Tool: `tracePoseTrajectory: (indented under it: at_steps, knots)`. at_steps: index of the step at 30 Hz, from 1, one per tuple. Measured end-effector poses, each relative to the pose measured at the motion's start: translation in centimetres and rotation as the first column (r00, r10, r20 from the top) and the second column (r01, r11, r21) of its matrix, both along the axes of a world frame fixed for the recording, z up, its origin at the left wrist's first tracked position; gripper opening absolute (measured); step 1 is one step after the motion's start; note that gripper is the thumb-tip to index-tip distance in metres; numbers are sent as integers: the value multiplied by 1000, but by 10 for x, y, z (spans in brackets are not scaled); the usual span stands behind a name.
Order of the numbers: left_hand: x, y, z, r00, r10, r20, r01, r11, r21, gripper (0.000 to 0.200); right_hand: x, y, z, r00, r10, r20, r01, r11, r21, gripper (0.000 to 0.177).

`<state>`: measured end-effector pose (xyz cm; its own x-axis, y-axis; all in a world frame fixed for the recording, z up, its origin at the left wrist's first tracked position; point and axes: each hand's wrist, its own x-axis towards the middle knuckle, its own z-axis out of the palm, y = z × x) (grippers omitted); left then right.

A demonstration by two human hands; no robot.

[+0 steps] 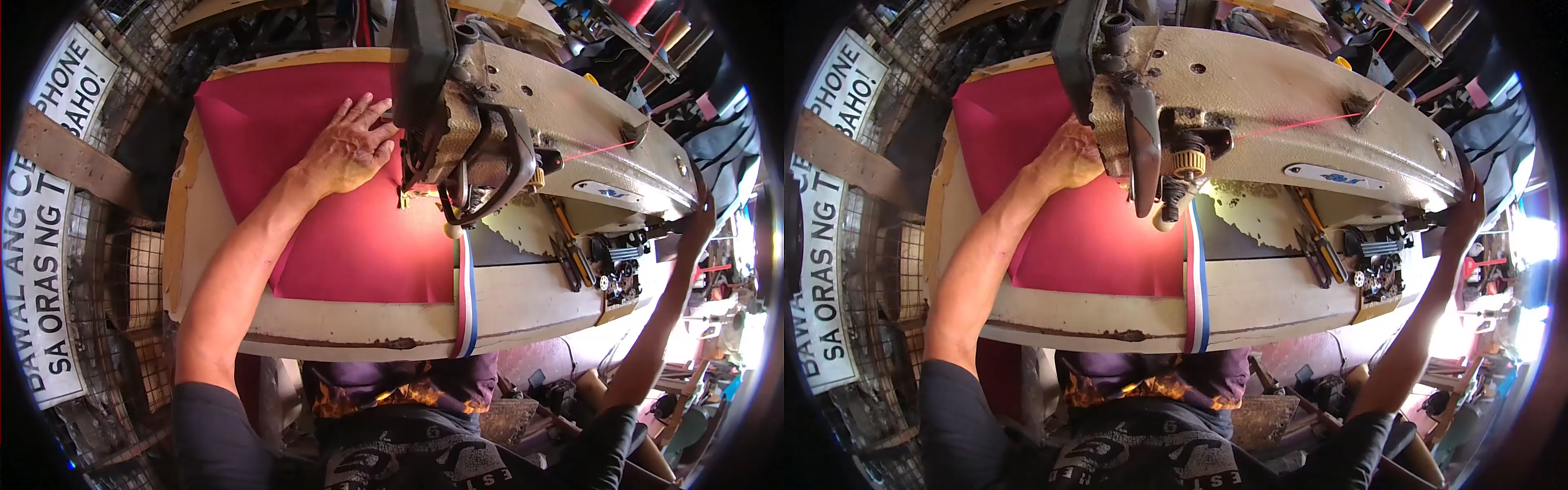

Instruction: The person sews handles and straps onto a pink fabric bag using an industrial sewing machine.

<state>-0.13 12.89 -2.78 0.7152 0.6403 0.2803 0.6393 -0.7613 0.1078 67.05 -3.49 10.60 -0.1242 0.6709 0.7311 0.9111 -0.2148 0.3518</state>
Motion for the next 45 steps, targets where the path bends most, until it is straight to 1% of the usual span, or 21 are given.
tracePoseTrajectory:
  at_steps: [2, 4, 5, 7, 9, 11, 12, 15, 16, 18, 20, 23, 26, 32, 35, 38, 40, 42, 43, 44, 45]
  knots:
    - [0, -3, 2, 1000, 29, 10, -29, 999, -26, 42, -13, -3, -22, 994, -65, -92, 81, 979, 187, 37]
    - [2, -3, 4, 999, 36, 11, -35, 998, -50, 43, -25, -4, -32, 961, -51, -271, 132, 949, 288, 37]
    - [2, -3, 4, 999, 32, 7, -32, 998, -61, 43, -37, -1, -28, 892, 0, -452, 150, 943, 296, 38]
    - [3, -8, 6, 998, 57, -23, -59, 992, -109, 43, -51, 2, -17, 651, 107, -751, 190, 936, 297, 41]
    - [6, -15, 13, 991, 108, -73, -119, 978, -170, 44, -51, -1, -23, 717, 99, -690, 156, 942, 297, 48]
    - [8, -17, 10, 996, 87, -19, -89, 981, -170, 44, -67, -1, -23, 736, 113, -668, 181, 918, 354, 53]
    - [8, -16, 8, 997, 77, 8, -75, 983, -167, 44, -81, -1, -23, 579, 118, -807, 294, 893, 341, 58]
    - [10, -27, 20, 996, 83, -18, -85, 984, -160, 46, -106, -2, -35, 524, 272, -807, 264, 849, 457, 58]
    - [9, -26, 16, 998, 67, -19, -69, 987, -147, 46, -106, -3, -40, 565, 255, -785, 262, 846, 464, 58]
    - [8, -21, 11, 999, 36, -18, -38, 993, -115, 46, -94, -4, -49, 520, 272, -810, 274, 845, 460, 61]
    - [10, -29, 19, 996, 85, -26, -87, 988, -129, 47, -93, -3, -51, 487, 300, -820, 284, 834, 473, 64]
    - [11, -34, 22, 994, 105, -13, -106, 989, -98, 47, -80, -5, -61, 537, 256, -804, 296, 835, 464, 63]
    - [11, -34, 22, 996, 89, 8, -88, 991, -96, 47, -78, -9, -79, 530, 282, -800, 257, 846, 468, 60]
    - [8, -28, 17, 999, 49, -4, -49, 995, -89, 45, -83, -9, -79, 452, 340, -825, 246, 841, 482, 56]
    - [6, -25, 16, 999, 37, -31, -39, 997, -72, 46, -82, -9, -78, 469, 336, -817, 228, 847, 480, 59]
    - [9, -27, 14, 993, 108, -55, -110, 994, -26, 49, -103, -19, -65, 299, 379, -876, 233, 861, 452, 53]
    - [7, -31, 18, 980, 194, -38, -194, 981, -3, 50, -159, -35, -61, 566, 379, -732, 156, 823, 547, 47]
    - [-4, -49, 26, 959, 282, -8, -282, 959, -2, 51, -215, -71, -72, 667, 176, -724, 116, 935, 335, 46]
    - [-13, -56, 25, 959, 282, 5, -282, 958, 42, 48, -245, -90, -91, 689, 132, -713, -28, 987, 155, 47]
    - [-25, -63, 22, 960, 281, 17, -282, 956, 86, 46, -275, -110, -110, 706, 110, -700, -179, 983, -26, 48]
    - [-36, -71, 21, 960, 279, 29, -280, 951, 132, 43, -346, -110, -58, 696, 248, -674, -502, 839, -210, 49]
